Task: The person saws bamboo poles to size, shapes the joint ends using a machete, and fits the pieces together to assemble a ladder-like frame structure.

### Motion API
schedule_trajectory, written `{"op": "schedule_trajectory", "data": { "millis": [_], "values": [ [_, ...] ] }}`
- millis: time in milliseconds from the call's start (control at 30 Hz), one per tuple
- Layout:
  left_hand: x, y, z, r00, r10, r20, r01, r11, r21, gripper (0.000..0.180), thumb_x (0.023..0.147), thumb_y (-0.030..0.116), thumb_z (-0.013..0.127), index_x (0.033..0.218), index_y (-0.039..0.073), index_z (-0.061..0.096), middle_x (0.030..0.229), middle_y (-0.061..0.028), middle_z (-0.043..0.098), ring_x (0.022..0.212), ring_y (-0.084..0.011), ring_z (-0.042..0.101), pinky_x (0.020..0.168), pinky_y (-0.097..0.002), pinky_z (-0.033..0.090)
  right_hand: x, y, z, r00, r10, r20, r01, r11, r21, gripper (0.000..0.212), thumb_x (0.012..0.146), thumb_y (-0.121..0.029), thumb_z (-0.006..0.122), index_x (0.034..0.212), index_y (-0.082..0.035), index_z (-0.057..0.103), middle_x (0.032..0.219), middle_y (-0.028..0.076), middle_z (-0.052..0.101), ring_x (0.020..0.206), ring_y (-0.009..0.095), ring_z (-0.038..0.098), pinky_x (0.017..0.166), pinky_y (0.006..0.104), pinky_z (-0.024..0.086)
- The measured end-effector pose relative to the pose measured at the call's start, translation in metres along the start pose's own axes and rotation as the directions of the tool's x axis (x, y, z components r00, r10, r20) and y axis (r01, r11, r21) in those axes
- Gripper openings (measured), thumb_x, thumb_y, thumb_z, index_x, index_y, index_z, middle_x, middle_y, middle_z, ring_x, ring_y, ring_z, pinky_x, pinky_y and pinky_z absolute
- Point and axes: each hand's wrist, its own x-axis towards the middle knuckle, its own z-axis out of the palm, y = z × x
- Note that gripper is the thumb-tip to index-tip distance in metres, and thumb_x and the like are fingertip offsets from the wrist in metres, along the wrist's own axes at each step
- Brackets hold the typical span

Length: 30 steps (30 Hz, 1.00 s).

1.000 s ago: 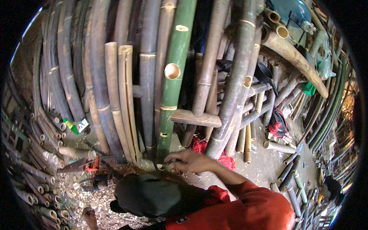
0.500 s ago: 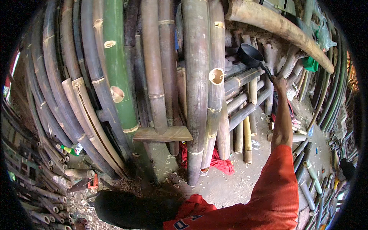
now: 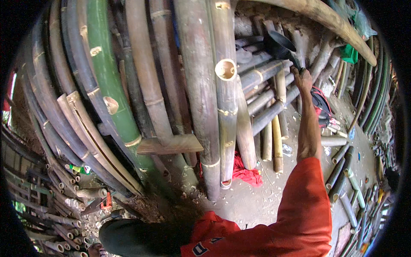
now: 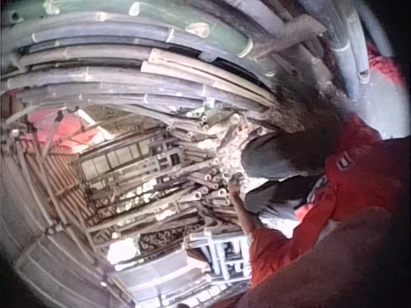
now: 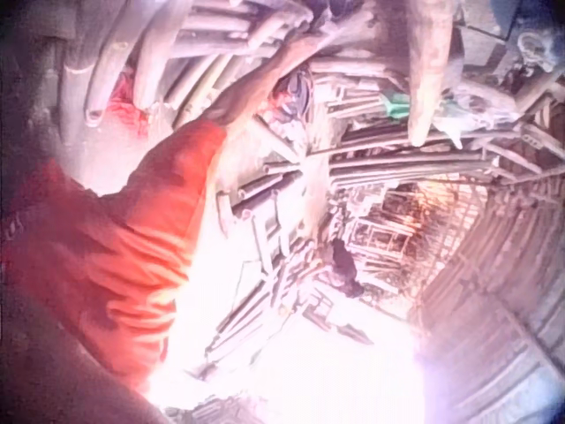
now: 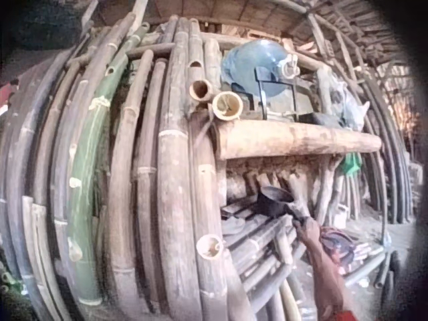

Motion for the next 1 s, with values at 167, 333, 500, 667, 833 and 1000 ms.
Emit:
{"op": "schedule_trajectory", "data": {
  "millis": [167, 333, 500, 667, 833, 1000],
  "values": [
    [-0.007, -0.016, 0.013, 0.992, 0.101, -0.082, -0.065, 0.932, 0.357, 0.045, 0.099, 0.017, 0.062, 0.137, -0.004, 0.053, 0.127, -0.015, 0.063, 0.105, -0.0327, 0.067, 0.086, -0.042, 0.061, -0.067, 0.074, -0.051, 0.963, 0.114, -0.243, -0.059, 0.973, 0.225, 0.067, 0.09, -0.061, 0.067, 0.105, 0.004, 0.071, 0.103, 0.034, 0.069, 0.1, 0.05, 0.067, 0.087, 0.0557, 0.05],
    [-0.04, -0.017, -0.004, 0.93, 0.321, 0.178, -0.344, 0.597, 0.724, 0.047, 0.096, 0.015, 0.063, 0.137, -0.006, 0.054, 0.135, -0.0163, 0.06, 0.112, -0.033, 0.065, 0.087, -0.0428, 0.061, -0.148, 0.14, -0.091, 0.956, 0.227, -0.184, -0.242, 0.968, -0.061, 0.056, 0.091, -0.049, 0.07, 0.117, 0.0, 0.068, 0.105, 0.03, 0.07, 0.1, 0.049, 0.068, 0.085, 0.0567, 0.051],
    [-0.009, -0.005, 0.025, 0.978, 0.189, 0.089, -0.197, 0.692, 0.694, 0.039, 0.09, 0.013, 0.065, 0.128, 0.001, 0.066, 0.135, -0.0157, 0.062, 0.125, -0.0292, 0.059, 0.1, -0.0445, 0.054, -0.22, 0.231, -0.053, 0.94, 0.243, -0.242, -0.276, 0.955, -0.114, 0.056, 0.09, -0.053, 0.067, 0.106, 0.0, 0.068, 0.101, 0.03, 0.068, 0.099, 0.051, 0.064, 0.085, 0.0568, 0.049],
    [0.014, 0.009, 0.023, 0.994, 0.046, -0.102, -0.001, 0.914, 0.407, 0.039, 0.09, 0.018, 0.066, 0.125, 0.003, 0.065, 0.13, -0.0138, 0.059, 0.12, -0.0278, 0.056, 0.096, -0.0435, 0.051, -0.25, 0.264, 0.025, 0.819, 0.573, -0.016, -0.571, 0.818, 0.063, 0.053, 0.086, -0.044, 0.07, 0.108, 0.004, 0.07, 0.106, 0.03, 0.07, 0.105, 0.05, 0.066, 0.089, 0.0558, 0.051],
    [-0.006, 0.007, 0.024, 0.989, 0.03, -0.144, 0.031, 0.914, 0.405, 0.039, 0.09, 0.024, 0.067, 0.123, 0.005, 0.064, 0.125, -0.0119, 0.056, 0.115, -0.0263, 0.054, 0.092, -0.0425, 0.048, -0.273, 0.239, 0.078, 0.851, 0.525, 0.023, -0.522, 0.838, 0.158, 0.045, 0.085, -0.029, 0.07, 0.111, 0.008, 0.068, 0.092, 0.027, 0.071, 0.081, 0.038, 0.072, 0.073, 0.0479, 0.055],
    [-0.041, 0.02, 0.028, 0.982, -0.01, -0.189, 0.087, 0.912, 0.401, 0.039, 0.089, 0.029, 0.067, 0.121, 0.007, 0.063, 0.12, -0.01, 0.053, 0.109, -0.0248, 0.052, 0.088, -0.0415, 0.045, -0.272, 0.234, 0.128, 0.793, 0.589, 0.155, -0.597, 0.803, 0.0, 0.036, 0.085, -0.024, 0.064, 0.105, 0.005, 0.073, 0.094, 0.029, 0.071, 0.095, 0.037, 0.071, 0.081, 0.0482, 0.054]
  ]
}}
